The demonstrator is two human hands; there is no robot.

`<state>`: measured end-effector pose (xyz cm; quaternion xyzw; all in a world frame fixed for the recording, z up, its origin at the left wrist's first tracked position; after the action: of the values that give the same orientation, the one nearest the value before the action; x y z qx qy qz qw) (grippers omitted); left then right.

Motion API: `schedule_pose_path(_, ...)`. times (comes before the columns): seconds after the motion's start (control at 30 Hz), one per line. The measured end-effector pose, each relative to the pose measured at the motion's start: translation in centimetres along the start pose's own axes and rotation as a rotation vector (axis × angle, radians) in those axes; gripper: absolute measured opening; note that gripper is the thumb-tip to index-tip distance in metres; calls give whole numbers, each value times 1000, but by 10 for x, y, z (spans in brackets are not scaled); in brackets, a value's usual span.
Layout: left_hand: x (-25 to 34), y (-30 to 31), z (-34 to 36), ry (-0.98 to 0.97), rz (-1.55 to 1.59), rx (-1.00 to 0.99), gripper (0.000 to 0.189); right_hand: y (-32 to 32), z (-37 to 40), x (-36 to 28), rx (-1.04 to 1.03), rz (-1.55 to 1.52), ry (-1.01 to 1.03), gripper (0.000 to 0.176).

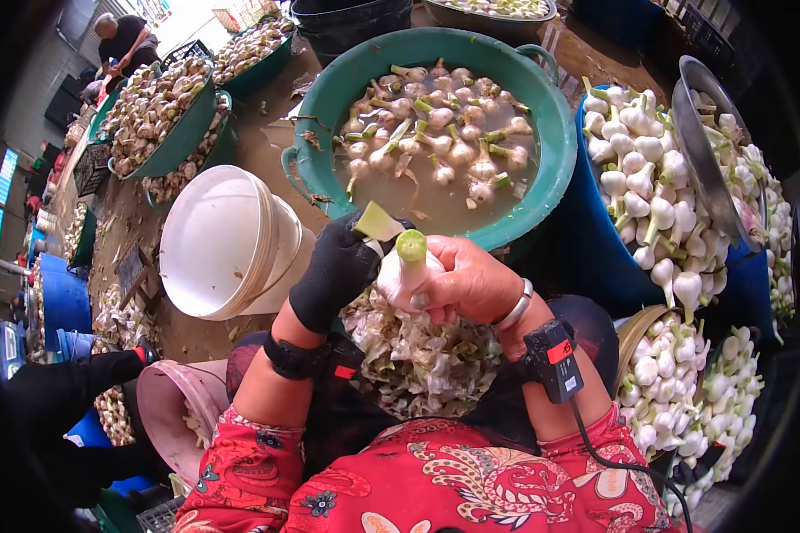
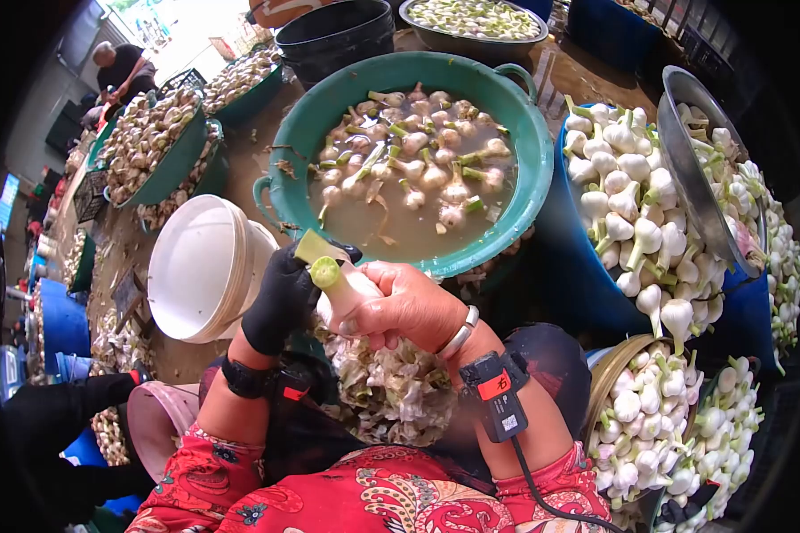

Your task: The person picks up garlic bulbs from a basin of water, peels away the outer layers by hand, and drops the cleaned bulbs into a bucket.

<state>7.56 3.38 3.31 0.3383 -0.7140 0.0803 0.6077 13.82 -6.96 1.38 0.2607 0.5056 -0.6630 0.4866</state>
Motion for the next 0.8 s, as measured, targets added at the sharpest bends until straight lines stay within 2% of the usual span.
schedule_pose_path(0.03, 7, 0, -2, -2, 92, -4, 20, 6, -2, 1, 42, -35, 27, 35)
schedule_pose_path(0.07, -8, 4, 7, 313, 412, 78, 28, 13, -3, 1, 86, -70, 56, 36)
schedule_pose_path(0.1, -14, 19, 10, 354, 359, 100, 39, 15, -5, 1, 89, -68, 63, 36)
schedule_pose_path(0.17, -17, 28, 12, 395, 341, 58, 45, 36, -6, -8, 326, -65, 210, 39)
schedule_pose_path(0.2, -7, 18, 12, 349, 428, 46, 47, 39, -10, -7, 360, 22, 226, 36)
schedule_pose_path(0.23, 5, 2, 13, 304, 517, 39, 50, 40, -16, -8, 419, 200, 308, 41)
schedule_pose_path(0.3, 28, -2, 4, -42, 203, -3, 51, 35, -13, -9, 487, 350, 423, 45)
schedule_pose_path(0.33, 22, 2, 4, -22, 180, -14, 47, 34, -13, -10, 482, 350, 418, 45)
schedule_pose_path(0.4, 23, 3, 5, -5, 155, -27, 43, 31, -22, -5, 264, -287, 342, 35)
schedule_pose_path(0.43, 19, -1, 9, 124, 336, -2, 37, 33, -25, -6, 264, -287, 343, 35)
schedule_pose_path(0.47, 13, -5, 13, 255, 517, 24, 31, 39, -28, -7, 268, -445, 416, 30)
schedule_pose_path(0.5, 5, -3, 12, 256, 518, 25, 31, 43, -30, -8, 270, -603, 486, 25)
schedule_pose_path(0.53, -10, 5, 12, 244, 595, 71, 28, 56, -20, -16, 486, -566, 647, 18)
schedule_pose_path(0.57, -21, 14, 11, 228, 669, 124, 27, 55, -18, -18, 476, -563, 641, 18)
schedule_pose_path(0.63, -24, 34, 8, 269, 611, 249, 30, 41, -6, -31, 371, -293, 601, 14)
schedule_pose_path(0.67, -17, 42, 5, 162, 502, 249, 30, 24, -7, -23, 267, -67, 417, 14)
schedule_pose_path(0.7, -10, 47, 3, 58, 397, 246, 31, 8, -17, -4, 144, 28, 261, 15)
schedule_pose_path(0.73, -6, 49, 2, 53, 393, 247, 31, 5, -22, 11, 174, 265, 211, 15)
schedule_pose_path(0.77, -13, 47, 3, 168, 595, 271, 31, 6, -30, 26, 206, 501, 157, 16)
schedule_pose_path(0.8, -21, 42, 8, 286, 798, 296, 32, 12, -34, 33, 205, 502, 158, 16)
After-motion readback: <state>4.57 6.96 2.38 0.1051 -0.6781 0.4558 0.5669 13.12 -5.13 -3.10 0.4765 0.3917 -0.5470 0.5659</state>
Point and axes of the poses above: each hand's wrist, its own z-axis away from the middle knuckle, its own y-axis out of the back of the hand, x = y × z, the point moved 9 cm from there along -z, towards the middle knuckle, and after that the axes turned 4 degrees about -y, right-handed, at the moved point
